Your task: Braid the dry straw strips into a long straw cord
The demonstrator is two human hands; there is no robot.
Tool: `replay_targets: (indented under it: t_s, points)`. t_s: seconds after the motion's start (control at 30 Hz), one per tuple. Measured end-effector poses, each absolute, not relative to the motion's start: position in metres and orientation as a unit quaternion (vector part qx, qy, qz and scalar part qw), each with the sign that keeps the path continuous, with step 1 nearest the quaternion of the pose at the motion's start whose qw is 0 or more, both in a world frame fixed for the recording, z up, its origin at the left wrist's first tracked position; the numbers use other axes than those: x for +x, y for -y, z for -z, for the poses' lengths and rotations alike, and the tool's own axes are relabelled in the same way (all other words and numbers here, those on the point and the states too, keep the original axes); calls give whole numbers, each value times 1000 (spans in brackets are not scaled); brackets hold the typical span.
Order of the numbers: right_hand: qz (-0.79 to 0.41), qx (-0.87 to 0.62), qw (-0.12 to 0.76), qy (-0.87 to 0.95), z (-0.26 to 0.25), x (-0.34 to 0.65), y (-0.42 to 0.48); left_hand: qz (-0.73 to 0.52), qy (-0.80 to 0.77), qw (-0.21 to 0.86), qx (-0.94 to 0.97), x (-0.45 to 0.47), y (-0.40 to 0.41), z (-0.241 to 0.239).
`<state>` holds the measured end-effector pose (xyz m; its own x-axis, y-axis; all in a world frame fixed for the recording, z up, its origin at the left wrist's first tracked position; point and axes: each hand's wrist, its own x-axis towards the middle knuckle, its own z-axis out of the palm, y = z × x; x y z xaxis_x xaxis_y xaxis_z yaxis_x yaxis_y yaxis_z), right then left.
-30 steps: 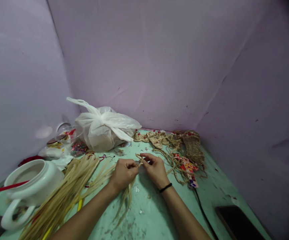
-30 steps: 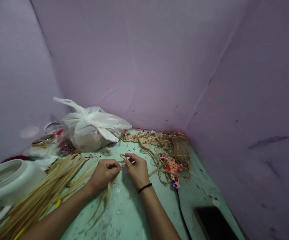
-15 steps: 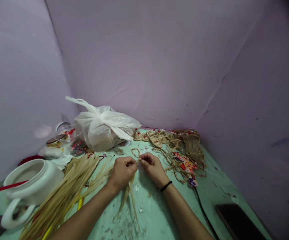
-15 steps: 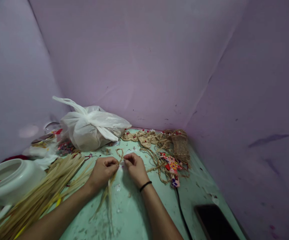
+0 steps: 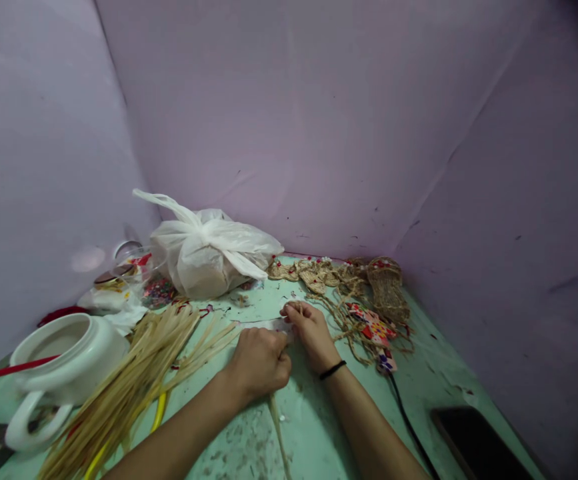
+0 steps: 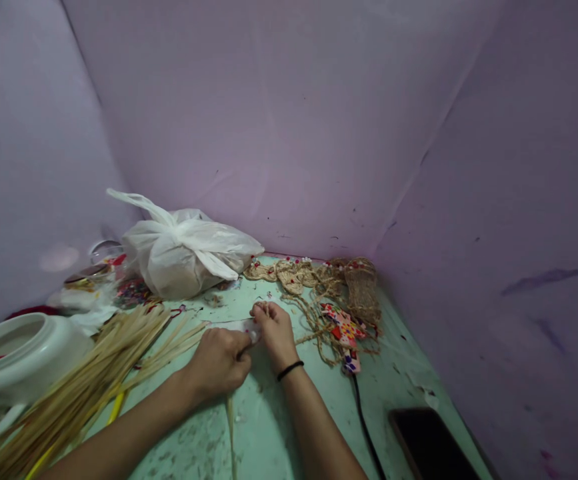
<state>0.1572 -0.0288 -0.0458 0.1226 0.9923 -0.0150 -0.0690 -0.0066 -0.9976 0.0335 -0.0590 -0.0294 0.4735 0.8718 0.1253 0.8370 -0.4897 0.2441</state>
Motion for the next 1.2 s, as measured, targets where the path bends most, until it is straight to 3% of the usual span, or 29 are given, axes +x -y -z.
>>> replay_targets:
  t_s: [0.3,0.5,0.63,0.87,1.2]
  points:
    - [-560,-460,516,457,27,168,36,-161,-683,110,703,16,35,21]
    - [-656,-428,434,446,34,154,43,-283,-614,215,705,14,31,33]
    - [-605,-433,492,452,43,146,42,-367,-574,296,670,15,28,40]
    - [-459,-445,473,607,48,141,44,-428,-577,373,588,15,24,36]
    - [-546,-493,492,465,39,147,42,-394,-497,503,587,21,30,28]
